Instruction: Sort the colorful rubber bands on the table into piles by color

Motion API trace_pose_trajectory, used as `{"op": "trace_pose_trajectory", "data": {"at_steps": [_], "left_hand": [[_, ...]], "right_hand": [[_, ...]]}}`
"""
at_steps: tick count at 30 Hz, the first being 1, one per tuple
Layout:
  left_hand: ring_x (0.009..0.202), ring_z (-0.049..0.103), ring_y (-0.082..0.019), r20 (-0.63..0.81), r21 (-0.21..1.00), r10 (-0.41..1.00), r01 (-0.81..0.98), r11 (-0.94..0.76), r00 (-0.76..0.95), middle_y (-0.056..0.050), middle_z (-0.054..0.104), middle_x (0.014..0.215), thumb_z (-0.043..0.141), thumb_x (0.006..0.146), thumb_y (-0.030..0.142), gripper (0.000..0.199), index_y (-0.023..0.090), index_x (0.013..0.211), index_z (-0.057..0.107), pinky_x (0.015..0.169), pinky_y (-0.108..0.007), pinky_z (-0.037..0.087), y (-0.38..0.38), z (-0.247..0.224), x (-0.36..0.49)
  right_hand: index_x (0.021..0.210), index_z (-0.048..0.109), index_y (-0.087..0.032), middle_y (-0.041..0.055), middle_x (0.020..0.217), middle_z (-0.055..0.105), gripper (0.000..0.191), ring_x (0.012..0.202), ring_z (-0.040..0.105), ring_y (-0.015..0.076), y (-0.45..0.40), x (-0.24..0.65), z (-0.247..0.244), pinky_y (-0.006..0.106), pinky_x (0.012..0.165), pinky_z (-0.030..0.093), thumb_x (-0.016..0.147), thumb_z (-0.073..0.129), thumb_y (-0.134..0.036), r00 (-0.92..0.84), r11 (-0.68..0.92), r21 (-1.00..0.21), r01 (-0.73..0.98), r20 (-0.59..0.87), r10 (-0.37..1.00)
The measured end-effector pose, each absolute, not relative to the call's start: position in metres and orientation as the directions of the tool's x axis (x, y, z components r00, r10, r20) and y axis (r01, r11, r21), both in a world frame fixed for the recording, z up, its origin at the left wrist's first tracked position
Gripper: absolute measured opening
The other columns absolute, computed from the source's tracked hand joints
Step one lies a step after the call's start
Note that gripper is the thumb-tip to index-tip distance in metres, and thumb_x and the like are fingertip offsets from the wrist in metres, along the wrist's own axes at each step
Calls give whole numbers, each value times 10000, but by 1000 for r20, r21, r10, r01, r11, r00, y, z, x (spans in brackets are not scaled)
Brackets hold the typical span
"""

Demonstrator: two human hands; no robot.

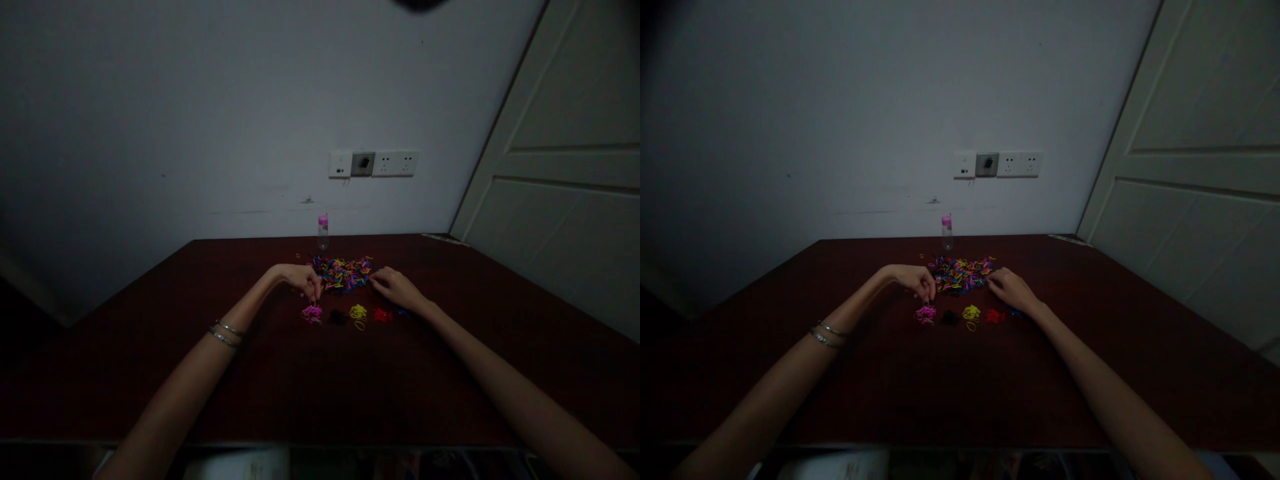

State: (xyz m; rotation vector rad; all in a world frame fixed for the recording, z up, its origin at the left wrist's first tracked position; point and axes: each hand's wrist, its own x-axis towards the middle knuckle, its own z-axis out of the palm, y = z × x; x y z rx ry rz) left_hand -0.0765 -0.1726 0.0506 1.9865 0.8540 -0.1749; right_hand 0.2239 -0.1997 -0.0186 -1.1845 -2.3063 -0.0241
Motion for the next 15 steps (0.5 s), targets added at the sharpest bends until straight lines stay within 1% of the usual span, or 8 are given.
{"op": "trace_pose_trajectory", "data": {"at_steps": [2,5,9,11,13,15], "left_hand": [[444,485,-93,-460,701,497,644,-305,736,-36,657,618,710,526,241,239,172,755,702,366,-174,252,-174,47,-77],[434,492,-89,-450,718,516,639,-276,729,-38,662,625,680,578,270,192,175,744,694,362,-170,247,-173,44,-78],[388,460,-69,-409,729,587,637,-251,699,-41,645,582,642,638,340,213,146,720,674,365,-169,240,-166,39,-82],[367,429,-58,-327,742,662,617,-262,675,-39,623,545,634,649,380,255,126,669,654,365,-172,229,-161,34,-84],[354,393,-51,-198,770,756,576,-274,624,-29,589,504,615,660,426,316,114,615,626,366,-179,223,-155,28,-86],[353,362,-46,-56,806,849,526,-272,526,-10,543,463,584,677,460,365,110,577,597,372,-183,226,-149,21,-87]], "right_hand": [[878,639,-196,69,853,646,225,812,562,190,-200,224,-18,329,743,454,840,434,-282,-467,616,-229,754,474,747],[873,642,-196,69,850,647,215,799,565,190,-200,224,-18,331,740,455,833,447,-277,-464,617,-237,751,476,747],[872,645,-195,71,848,646,219,802,565,192,-201,223,-18,329,741,456,834,445,-276,-465,616,-240,750,471,749],[885,641,-193,72,859,644,226,812,564,194,-201,223,-18,333,748,457,838,438,-280,-461,614,-242,752,473,751],[922,633,-190,75,882,641,236,828,563,197,-201,222,-19,338,759,457,842,432,-282,-456,613,-250,750,476,752],[982,619,-192,77,913,637,250,852,561,202,-201,222,-20,345,770,456,840,434,-283,-449,617,-261,743,489,748]]}}
